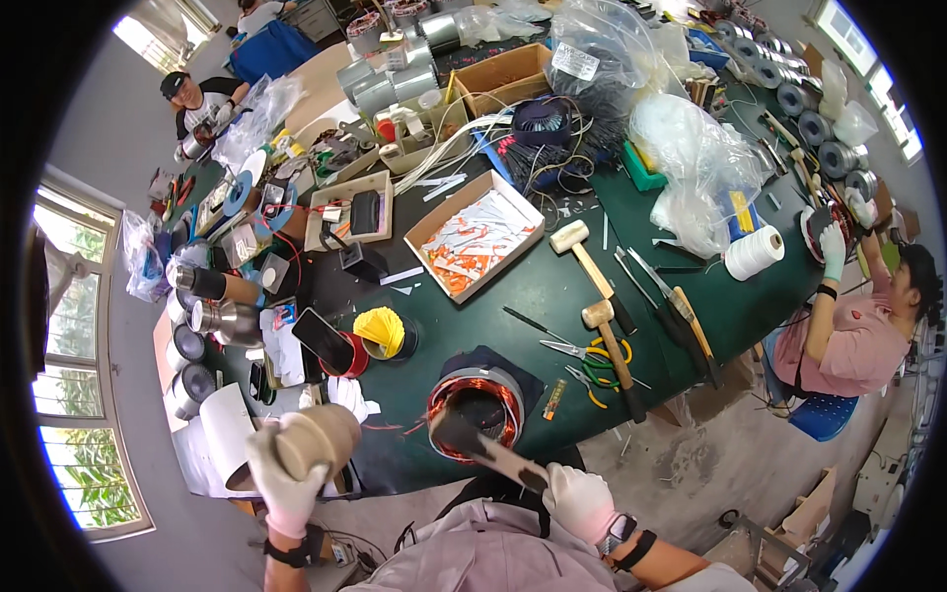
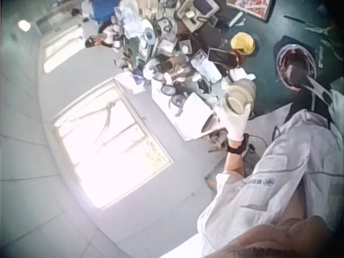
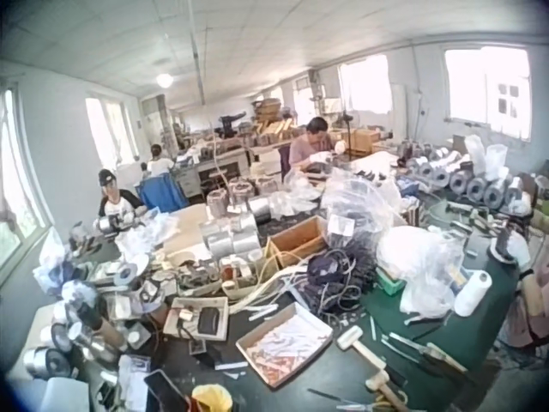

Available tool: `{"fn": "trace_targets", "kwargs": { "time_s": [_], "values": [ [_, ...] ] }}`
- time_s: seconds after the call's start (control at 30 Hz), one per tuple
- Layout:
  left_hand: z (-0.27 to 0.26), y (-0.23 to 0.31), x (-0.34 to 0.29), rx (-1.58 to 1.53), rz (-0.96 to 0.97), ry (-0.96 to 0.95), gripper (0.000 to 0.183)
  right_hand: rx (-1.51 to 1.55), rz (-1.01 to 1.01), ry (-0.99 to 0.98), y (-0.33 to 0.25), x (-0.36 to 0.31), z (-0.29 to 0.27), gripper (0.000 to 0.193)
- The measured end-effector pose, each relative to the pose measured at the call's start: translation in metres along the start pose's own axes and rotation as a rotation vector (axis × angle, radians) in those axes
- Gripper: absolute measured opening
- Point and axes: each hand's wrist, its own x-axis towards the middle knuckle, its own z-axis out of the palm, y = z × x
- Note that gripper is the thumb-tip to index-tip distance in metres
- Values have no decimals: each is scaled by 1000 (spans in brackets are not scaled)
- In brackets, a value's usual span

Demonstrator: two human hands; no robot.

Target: The person hammers a motor stator component into a housing using a mallet, trims excess internal material with scissors, and uses a metal rod to shape the inner copper windings.

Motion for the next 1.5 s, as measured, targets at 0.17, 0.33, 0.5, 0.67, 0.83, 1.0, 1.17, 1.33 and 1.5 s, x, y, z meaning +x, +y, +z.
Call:
{"fn": "trace_targets", "kwargs": {
  "time_s": [0.17, 0.33, 0.5, 0.67, 0.83, 1.0, 1.17, 1.33, 1.5],
  "values": [
    [80, -37, -36, 104, 60, -253, 85, -126, -103, -98, -5, 7, -11, 24],
    [122, -51, -67, 73, 20, -224, 83, 84, -63, 126, -20, 6, -32, 25],
    [101, -22, -66, 72, 90, -199, 80, 331, 216, 307, -12, 28, -18, 37],
    [107, -6, -100, -146, -1, -917, 65, 142, 222, 58, -13, 49, -35, 35],
    [120, 39, -50, -370, 169, -555, 87, 122, 192, 137, 4, 61, -52, 40],
    [142, 106, 46, -473, 368, -409, 92, 90, 408, 272, 61, 96, -42, 31],
    [174, 159, 100, -357, 639, -534, 41, -179, 352, 322, 128, 117, -30, 31],
    [192, 172, 101, -381, 671, -658, 26, -338, 156, 406, 64, 109, -54, 34],
    [171, 165, 111, -878, 276, -781, 37, 372, -43, 321, -25, 75, -47, 47]
  ]
}}
